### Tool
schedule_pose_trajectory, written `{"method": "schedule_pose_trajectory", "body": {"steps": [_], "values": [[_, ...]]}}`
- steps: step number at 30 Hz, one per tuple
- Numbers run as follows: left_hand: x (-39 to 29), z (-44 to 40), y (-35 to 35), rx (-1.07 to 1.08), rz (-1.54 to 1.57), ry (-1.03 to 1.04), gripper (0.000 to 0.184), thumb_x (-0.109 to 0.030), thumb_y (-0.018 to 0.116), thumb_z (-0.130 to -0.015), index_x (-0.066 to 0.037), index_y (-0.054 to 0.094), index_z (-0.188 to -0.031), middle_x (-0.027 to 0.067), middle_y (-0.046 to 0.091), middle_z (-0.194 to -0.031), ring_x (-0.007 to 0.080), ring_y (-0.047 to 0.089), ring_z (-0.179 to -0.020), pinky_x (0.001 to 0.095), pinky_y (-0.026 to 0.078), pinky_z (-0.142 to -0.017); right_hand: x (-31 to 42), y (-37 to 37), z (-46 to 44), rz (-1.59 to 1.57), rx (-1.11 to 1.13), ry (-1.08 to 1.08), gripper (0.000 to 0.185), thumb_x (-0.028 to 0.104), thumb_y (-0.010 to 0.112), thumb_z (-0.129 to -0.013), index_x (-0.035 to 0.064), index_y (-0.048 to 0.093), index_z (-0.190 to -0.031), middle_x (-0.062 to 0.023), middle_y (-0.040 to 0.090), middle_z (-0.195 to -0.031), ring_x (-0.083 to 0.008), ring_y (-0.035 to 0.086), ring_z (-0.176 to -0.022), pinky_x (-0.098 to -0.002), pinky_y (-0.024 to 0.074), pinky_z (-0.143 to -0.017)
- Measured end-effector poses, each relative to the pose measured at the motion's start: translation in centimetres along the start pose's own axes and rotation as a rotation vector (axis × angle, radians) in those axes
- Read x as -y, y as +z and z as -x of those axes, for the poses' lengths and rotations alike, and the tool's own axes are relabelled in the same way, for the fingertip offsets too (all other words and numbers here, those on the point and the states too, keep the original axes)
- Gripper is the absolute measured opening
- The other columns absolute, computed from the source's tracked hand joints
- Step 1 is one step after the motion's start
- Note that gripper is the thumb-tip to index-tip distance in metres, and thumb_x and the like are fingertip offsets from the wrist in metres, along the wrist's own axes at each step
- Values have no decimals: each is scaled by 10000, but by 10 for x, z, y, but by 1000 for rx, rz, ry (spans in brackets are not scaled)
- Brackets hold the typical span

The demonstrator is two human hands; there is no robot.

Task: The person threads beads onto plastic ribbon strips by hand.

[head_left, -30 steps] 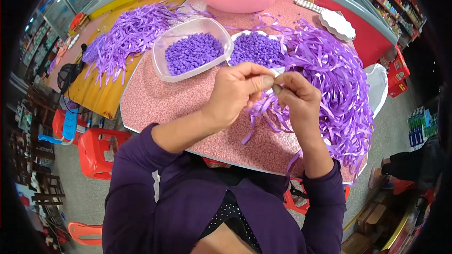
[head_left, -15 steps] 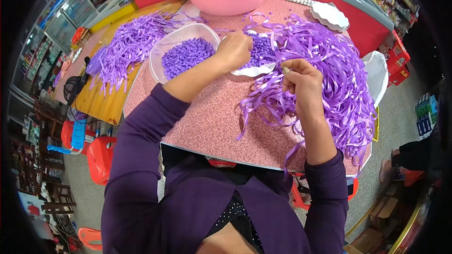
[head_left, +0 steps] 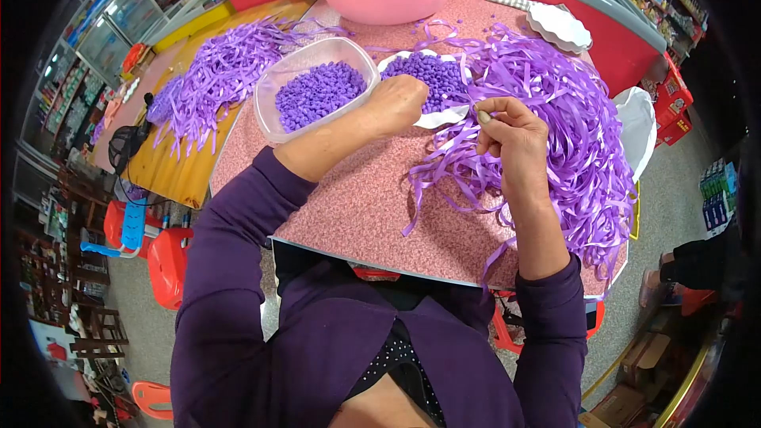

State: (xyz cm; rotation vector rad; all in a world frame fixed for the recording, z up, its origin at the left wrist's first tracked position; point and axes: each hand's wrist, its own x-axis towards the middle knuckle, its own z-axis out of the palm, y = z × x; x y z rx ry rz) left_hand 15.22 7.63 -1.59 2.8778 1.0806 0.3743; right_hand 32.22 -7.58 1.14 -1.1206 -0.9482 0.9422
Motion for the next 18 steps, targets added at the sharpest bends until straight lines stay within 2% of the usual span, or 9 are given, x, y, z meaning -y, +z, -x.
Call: {"method": "schedule_pose_trajectory", "body": {"steps": [7,10,11,13,18], "values": [[-9,-2,-10,39,157,-82,156,-140,660,-767,-25,724,-850,204,694,-819,362,685,-812,461,522,-732,5,-1,2,20,1,10,112,3,610,-864,5,676,-956,-6,589,-637,-57,492,-507,-208,288,-477],[-8,-7,-2,38,92,-105,182,-183,705,-735,-22,720,-819,197,692,-797,351,685,-789,450,519,-716,3,1,2,33,2,6,107,7,616,-866,5,678,-953,-5,592,-634,-57,493,-509,-208,290,-476],[-6,-8,0,37,92,-105,182,-183,705,-735,-22,720,-819,197,692,-797,351,685,-789,450,519,-716,3,1,1,33,2,6,107,7,616,-866,5,678,-953,-5,592,-634,-57,493,-509,-208,290,-476],[-5,-10,2,-5,169,-116,139,-130,688,-680,-6,704,-741,238,671,-793,411,669,-803,502,516,-723,1,0,1,7,14,1,102,8,621,-866,9,682,-947,-6,594,-629,-55,494,-511,-206,291,-478],[1,-15,0,51,281,-123,130,-122,673,-674,-4,697,-722,237,669,-779,403,672,-791,493,518,-719,3,1,2,20,4,0,100,7,623,-864,9,684,-943,-9,594,-626,-57,494,-506,-206,290,-472]]}}
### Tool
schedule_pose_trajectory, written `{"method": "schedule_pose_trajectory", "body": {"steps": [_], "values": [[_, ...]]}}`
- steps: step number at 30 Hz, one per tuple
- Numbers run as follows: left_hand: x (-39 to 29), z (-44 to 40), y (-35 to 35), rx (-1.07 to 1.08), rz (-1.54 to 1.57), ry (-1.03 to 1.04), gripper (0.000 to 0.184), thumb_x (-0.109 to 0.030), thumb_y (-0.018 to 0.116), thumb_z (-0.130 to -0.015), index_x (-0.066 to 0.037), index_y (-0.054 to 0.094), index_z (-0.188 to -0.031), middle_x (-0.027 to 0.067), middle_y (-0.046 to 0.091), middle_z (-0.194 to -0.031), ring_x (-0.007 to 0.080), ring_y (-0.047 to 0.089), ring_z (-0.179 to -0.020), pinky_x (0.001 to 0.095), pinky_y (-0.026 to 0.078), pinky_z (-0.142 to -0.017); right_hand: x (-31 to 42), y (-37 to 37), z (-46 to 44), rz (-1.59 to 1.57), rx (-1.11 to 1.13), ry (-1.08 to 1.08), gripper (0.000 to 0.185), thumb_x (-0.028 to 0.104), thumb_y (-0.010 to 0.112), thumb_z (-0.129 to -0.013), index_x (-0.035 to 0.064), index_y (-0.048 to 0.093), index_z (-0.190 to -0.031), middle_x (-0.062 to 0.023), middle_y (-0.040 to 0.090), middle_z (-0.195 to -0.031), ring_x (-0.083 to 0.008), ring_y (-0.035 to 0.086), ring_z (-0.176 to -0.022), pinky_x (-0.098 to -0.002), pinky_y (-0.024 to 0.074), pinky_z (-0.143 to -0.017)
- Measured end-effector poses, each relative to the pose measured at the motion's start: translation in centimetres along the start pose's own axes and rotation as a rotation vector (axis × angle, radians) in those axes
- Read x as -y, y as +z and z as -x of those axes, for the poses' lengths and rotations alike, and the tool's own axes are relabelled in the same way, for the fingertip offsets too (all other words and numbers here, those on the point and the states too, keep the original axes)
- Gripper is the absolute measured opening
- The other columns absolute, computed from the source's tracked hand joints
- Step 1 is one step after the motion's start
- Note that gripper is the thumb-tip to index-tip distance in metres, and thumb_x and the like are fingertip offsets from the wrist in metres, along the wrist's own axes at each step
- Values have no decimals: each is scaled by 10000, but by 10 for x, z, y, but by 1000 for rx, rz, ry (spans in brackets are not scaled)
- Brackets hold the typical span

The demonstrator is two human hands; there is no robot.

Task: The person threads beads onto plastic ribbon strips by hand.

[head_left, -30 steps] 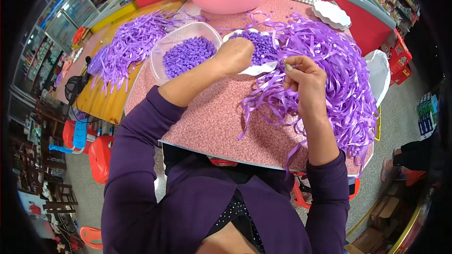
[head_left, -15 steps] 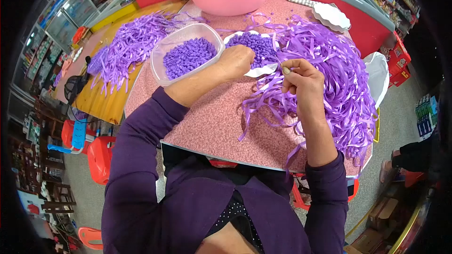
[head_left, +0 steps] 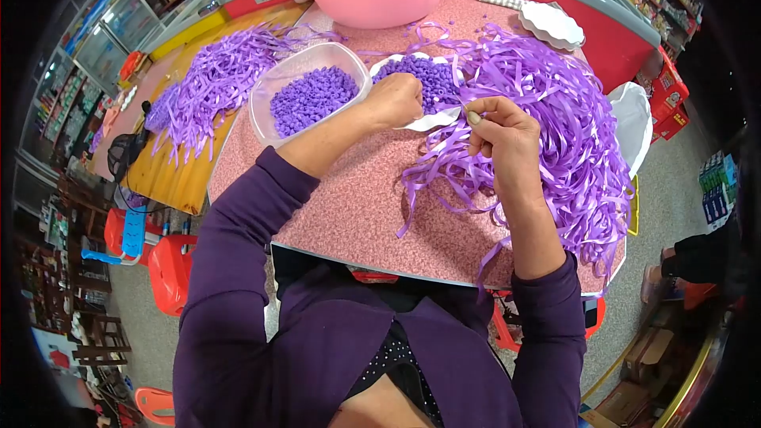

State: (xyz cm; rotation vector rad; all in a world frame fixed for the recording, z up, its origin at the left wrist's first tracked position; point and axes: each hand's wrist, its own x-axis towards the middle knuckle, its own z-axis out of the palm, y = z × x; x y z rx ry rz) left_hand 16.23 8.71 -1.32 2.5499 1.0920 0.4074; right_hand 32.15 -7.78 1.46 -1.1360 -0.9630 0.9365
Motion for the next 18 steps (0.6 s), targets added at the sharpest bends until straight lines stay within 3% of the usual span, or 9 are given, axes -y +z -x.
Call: {"method": "schedule_pose_trajectory", "body": {"steps": [5,7,8,10,11,12,14,15,18], "values": [[0,-5,11,-50,-51,-7,142,-115,691,-649,-4,702,-738,237,663,-765,393,674,-760,482,518,-720,-2,0,0,21,11,-17,104,8,622,-864,7,683,-949,-10,594,-626,-59,489,-497,-207,285,-466],[-1,-4,8,-130,123,43,129,-112,738,-675,-15,693,-748,134,680,-687,229,662,-664,360,498,-590,-1,-1,-1,-14,-4,-1,109,7,620,-864,1,680,-955,-13,591,-620,-58,484,-498,-207,280,-469],[-1,-3,5,-132,123,46,129,-112,738,-675,-15,693,-748,134,680,-687,229,662,-664,360,498,-590,-1,-1,-1,-13,-5,-4,109,7,620,-864,1,680,-955,-13,591,-620,-58,484,-498,-207,280,-469],[-11,7,-13,-66,829,-189,94,-76,738,-737,-13,676,-771,119,674,-683,163,622,-617,290,437,-493,-2,-2,-1,46,-2,-12,117,-4,613,-866,-8,676,-965,-5,591,-641,-55,482,-509,-204,286,-475],[-8,13,-18,35,1183,-219,61,-25,701,-817,-5,661,-857,111,666,-735,125,591,-598,233,379,-451,-4,-2,-1,47,-2,-13,117,-4,613,-866,-8,676,-965,-5,591,-641,-55,482,-509,-204,286,-475],[-9,19,-21,30,1181,-217,61,-25,701,-817,-5,661,-857,111,666,-735,125,591,-598,233,379,-451,-7,-1,-1,46,13,-44,119,-11,610,-868,-9,674,-968,7,581,-652,-48,475,-525,-201,294,-485],[-13,37,-23,78,1688,-191,71,6,659,-864,7,654,-935,126,667,-816,143,598,-614,247,391,-450,-8,3,2,44,33,-79,121,-18,607,-869,-11,672,-971,19,571,-662,-42,467,-541,-198,303,-495],[-10,48,-21,148,1820,-94,127,14,617,-901,14,638,-1026,135,660,-903,157,626,-713,245,410,-487,-7,7,5,98,50,-114,122,-26,606,-871,-11,670,-974,29,560,-676,-37,457,-556,-197,313,-506],[-30,77,-24,46,1951,-167,165,-17,594,-937,22,622,-1094,148,649,-975,168,611,-806,239,430,-553,-12,16,13,224,94,-194,118,-34,615,-878,1,667,-978,46,535,-702,-24,431,-604,-198,331,-535]]}}
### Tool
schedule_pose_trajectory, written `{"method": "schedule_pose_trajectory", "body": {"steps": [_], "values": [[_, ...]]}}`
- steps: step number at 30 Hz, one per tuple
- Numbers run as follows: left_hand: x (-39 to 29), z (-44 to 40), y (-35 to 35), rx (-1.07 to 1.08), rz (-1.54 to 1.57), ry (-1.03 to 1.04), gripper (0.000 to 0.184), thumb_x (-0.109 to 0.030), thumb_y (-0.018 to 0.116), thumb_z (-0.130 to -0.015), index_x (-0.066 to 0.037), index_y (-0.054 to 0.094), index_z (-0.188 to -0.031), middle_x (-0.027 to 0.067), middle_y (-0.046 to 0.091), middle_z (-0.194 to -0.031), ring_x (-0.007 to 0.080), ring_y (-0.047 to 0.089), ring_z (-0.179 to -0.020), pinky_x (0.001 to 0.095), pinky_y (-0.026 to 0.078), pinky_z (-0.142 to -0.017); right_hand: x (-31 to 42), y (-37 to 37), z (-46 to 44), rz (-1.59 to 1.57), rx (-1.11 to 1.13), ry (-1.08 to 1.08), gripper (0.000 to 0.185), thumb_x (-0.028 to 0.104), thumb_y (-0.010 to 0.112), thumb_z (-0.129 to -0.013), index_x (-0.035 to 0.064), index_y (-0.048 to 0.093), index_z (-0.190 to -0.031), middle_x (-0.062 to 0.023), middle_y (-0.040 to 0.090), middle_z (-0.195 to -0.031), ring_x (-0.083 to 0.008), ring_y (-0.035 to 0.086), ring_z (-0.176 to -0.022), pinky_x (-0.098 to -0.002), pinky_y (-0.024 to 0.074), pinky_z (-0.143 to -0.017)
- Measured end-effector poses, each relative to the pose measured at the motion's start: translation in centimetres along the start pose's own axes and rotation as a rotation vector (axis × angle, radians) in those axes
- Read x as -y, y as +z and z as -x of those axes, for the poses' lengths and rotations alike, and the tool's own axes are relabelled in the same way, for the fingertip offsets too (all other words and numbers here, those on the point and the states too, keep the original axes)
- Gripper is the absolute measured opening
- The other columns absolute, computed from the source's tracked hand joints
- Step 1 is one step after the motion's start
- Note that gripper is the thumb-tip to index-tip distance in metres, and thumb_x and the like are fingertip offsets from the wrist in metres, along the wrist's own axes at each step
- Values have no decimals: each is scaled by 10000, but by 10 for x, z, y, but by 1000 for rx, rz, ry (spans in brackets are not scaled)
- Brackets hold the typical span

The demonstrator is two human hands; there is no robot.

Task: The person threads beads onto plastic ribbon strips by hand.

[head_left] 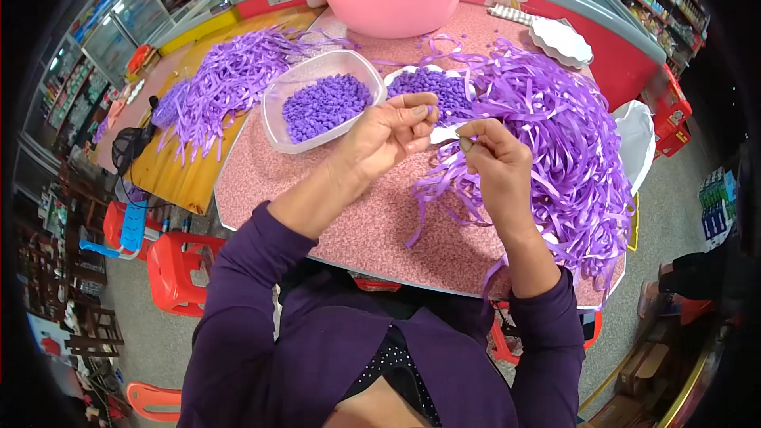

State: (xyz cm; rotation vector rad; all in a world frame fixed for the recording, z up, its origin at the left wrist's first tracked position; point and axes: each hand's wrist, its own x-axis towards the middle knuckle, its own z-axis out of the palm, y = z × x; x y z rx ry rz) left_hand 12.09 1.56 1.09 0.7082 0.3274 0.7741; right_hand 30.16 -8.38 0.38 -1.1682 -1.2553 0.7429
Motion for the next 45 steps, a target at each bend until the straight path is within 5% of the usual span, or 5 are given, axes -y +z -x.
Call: {"method": "schedule_pose_trajectory", "body": {"steps": [7,13,16,26,45], "values": [[10,19,-6,135,228,91,187,-43,559,-973,16,612,-1143,131,625,-995,199,583,-828,269,462,-617,17,24,11,143,-60,-258,102,-28,646,-899,6,658,-994,58,581,-766,-14,426,-668,-191,335,-566],[19,27,-1,76,227,104,186,-45,591,-960,16,635,-1130,102,652,-910,183,637,-800,285,510,-623,24,33,12,175,-92,-214,89,-37,651,-873,9,642,-948,-23,527,-659,-64,453,-604,-248,377,-541],[23,31,1,60,178,121,186,-38,587,-962,27,630,-1130,100,648,-905,181,638,-788,281,512,-618,19,34,12,166,-82,-234,90,-29,639,-901,9,657,-981,53,584,-750,-12,429,-657,-194,331,-553],[19,35,5,16,168,179,196,-61,604,-958,9,637,-1138,84,642,-893,171,625,-797,269,501,-630,23,36,13,184,-78,-181,104,-57,642,-864,8,656,-944,15,501,-649,-48,432,-605,-243,348,-529],[21,44,14,-55,35,256,157,-43,626,-945,13,616,-1091,72,636,-909,144,612,-763,267,469,-633,23,40,12,121,-71,-166,92,-15,648,-918,-11,668,-1008,43,605,-808,-26,485,-719,-184,379,-626]]}}
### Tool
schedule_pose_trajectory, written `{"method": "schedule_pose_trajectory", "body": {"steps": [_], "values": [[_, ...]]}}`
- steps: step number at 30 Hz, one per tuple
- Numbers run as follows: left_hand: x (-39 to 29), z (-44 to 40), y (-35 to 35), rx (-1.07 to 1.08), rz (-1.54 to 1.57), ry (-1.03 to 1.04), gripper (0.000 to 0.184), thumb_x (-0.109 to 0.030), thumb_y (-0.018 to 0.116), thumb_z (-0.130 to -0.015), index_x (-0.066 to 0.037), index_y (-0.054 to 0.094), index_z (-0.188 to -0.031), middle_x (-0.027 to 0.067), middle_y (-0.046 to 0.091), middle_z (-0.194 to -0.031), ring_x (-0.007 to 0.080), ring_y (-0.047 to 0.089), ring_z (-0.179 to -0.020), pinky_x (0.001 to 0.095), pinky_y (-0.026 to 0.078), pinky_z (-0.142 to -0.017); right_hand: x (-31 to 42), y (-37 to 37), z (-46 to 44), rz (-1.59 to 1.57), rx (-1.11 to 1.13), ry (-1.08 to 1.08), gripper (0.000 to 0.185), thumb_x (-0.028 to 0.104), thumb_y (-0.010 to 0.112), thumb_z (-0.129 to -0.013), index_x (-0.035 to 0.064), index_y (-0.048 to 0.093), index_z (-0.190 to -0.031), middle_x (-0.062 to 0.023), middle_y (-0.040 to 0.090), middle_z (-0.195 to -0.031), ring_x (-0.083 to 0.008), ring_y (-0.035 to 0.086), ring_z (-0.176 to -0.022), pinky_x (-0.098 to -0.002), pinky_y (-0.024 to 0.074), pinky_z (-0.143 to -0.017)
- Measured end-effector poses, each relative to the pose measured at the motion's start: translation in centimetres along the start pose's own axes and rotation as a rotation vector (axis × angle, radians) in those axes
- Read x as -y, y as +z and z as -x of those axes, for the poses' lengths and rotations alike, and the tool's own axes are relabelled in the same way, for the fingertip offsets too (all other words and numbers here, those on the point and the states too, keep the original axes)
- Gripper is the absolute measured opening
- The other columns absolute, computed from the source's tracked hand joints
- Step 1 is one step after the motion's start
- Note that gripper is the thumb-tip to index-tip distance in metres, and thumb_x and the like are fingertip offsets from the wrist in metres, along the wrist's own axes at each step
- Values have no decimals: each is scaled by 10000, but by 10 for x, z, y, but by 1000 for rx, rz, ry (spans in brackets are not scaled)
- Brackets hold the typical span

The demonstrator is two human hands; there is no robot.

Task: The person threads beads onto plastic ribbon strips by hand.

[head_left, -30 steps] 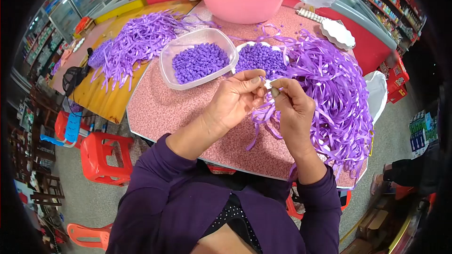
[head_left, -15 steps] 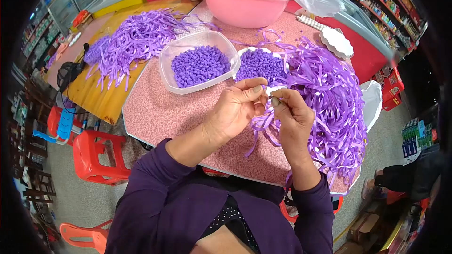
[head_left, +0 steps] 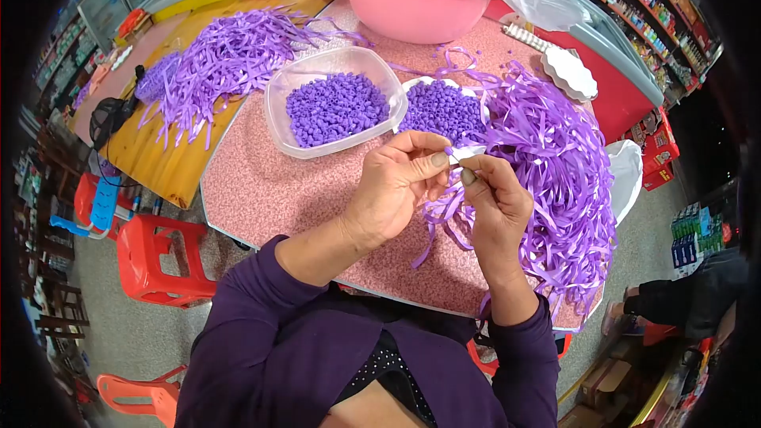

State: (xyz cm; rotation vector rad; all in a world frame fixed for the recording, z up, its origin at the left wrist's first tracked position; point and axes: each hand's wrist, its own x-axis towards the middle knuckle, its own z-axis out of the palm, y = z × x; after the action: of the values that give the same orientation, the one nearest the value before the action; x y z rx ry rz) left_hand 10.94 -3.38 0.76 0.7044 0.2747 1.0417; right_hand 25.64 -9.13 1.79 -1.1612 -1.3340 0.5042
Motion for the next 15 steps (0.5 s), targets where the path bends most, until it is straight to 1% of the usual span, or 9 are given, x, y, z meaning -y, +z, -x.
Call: {"method": "schedule_pose_trajectory", "body": {"steps": [5,8,10,11,15], "values": [[1,1,3,-34,-48,42,170,-49,669,-918,17,623,-1069,62,638,-870,136,604,-728,257,462,-610,-3,-2,0,35,7,-23,102,-29,653,-910,-13,671,-1009,36,619,-830,-30,501,-744,-186,397,-655],[3,-1,-1,-31,-83,86,136,-38,650,-925,-1,638,-1056,68,654,-875,135,613,-731,264,484,-610,-3,-2,1,47,16,-47,104,-32,654,-908,-15,673,-1009,29,627,-843,-34,512,-756,-190,407,-663],[3,0,-1,-20,-130,123,136,-35,652,-922,1,640,-1053,69,653,-878,135,605,-724,266,480,-608,-3,-3,1,49,22,-56,104,-32,654,-908,-17,674,-1009,25,630,-849,-36,519,-762,-191,411,-666],[3,0,-2,-10,-177,159,137,-33,654,-920,4,641,-1051,70,652,-880,135,597,-718,269,477,-606,-4,-3,1,28,29,-56,106,-31,653,-907,-19,675,-1010,23,629,-845,-39,521,-753,-193,414,-659],[4,2,-1,0,-206,203,145,-25,652,-918,12,638,-1058,73,641,-882,134,578,-712,268,470,-611,-4,-5,2,-7,55,-40,109,-29,651,-906,-29,676,-1012,13,624,-829,-48,529,-718,-196,422,-635]]}}
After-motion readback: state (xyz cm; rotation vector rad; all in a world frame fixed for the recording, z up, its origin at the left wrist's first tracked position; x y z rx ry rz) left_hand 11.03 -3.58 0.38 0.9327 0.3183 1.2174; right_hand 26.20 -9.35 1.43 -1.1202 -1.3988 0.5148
